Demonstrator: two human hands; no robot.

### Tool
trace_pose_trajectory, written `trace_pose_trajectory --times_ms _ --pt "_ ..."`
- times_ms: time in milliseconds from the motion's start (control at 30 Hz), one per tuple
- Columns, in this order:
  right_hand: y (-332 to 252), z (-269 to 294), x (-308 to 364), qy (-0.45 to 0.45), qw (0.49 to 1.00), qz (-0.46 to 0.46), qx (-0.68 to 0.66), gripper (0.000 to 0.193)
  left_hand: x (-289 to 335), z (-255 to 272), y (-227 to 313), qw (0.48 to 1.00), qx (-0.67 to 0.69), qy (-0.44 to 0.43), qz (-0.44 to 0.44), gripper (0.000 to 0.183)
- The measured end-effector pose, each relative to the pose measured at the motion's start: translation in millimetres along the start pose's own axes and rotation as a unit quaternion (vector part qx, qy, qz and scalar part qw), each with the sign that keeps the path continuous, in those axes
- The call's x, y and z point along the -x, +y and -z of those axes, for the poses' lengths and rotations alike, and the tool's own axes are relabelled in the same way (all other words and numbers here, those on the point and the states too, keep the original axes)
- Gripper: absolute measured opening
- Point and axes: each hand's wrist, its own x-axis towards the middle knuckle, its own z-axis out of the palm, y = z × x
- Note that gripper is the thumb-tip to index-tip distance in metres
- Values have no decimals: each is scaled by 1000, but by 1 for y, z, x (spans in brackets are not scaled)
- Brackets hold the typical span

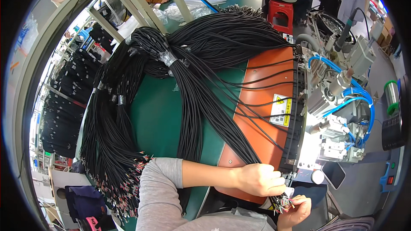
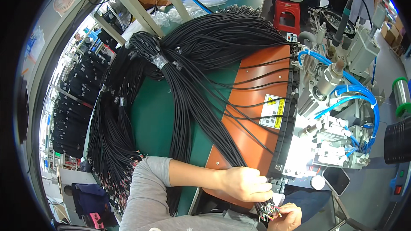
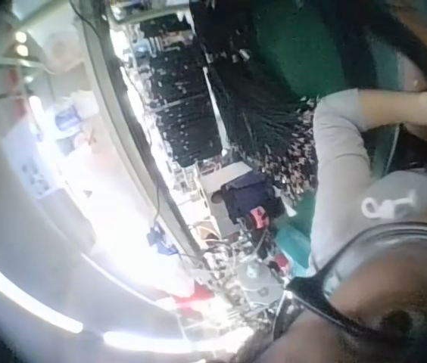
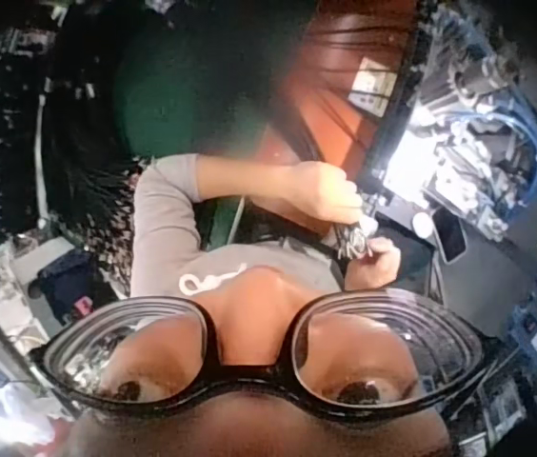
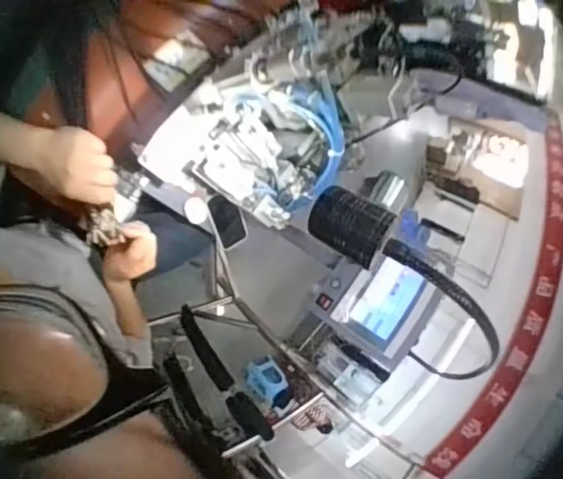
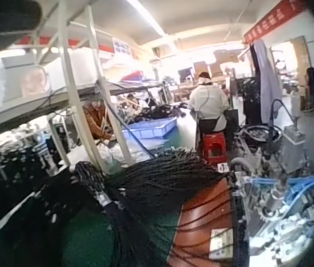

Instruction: The person inserts individual black cables into a crimping machine to attach connectors. They repeatedly pick up cables from a large pile on the table, feed them into the machine, and operate the device to secure the ends. The person handles the cables one at a time, organizing them as they work.

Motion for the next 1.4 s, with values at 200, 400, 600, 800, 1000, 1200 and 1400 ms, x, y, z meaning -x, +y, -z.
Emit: trace_pose_trajectory --times_ms 200,400,600,800,1000,1200,1400 --pt "-13 5 -4 -61 975 68 204 16 -2 1 -5 1000 -3 -16 7 9" --pt "-2 5 4 -43 969 154 189 11 0 1 -1 1000 15 -20 12 12" --pt "269 171 123 -110 873 440 176 13 1 4 6 997 39 -43 47 11" --pt "61 27 17 13 875 430 223 13 4 4 13 992 71 -28 103 12" --pt "33 -3 -5 -2 883 422 206 12 7 5 14 989 83 -23 118 25" --pt "25 2 -1 -16 900 379 214 11 2 5 13 989 83 -49 111 26" --pt "26 -6 -14 -29 914 377 148 15 7 10 12 985 73 -114 103 24"
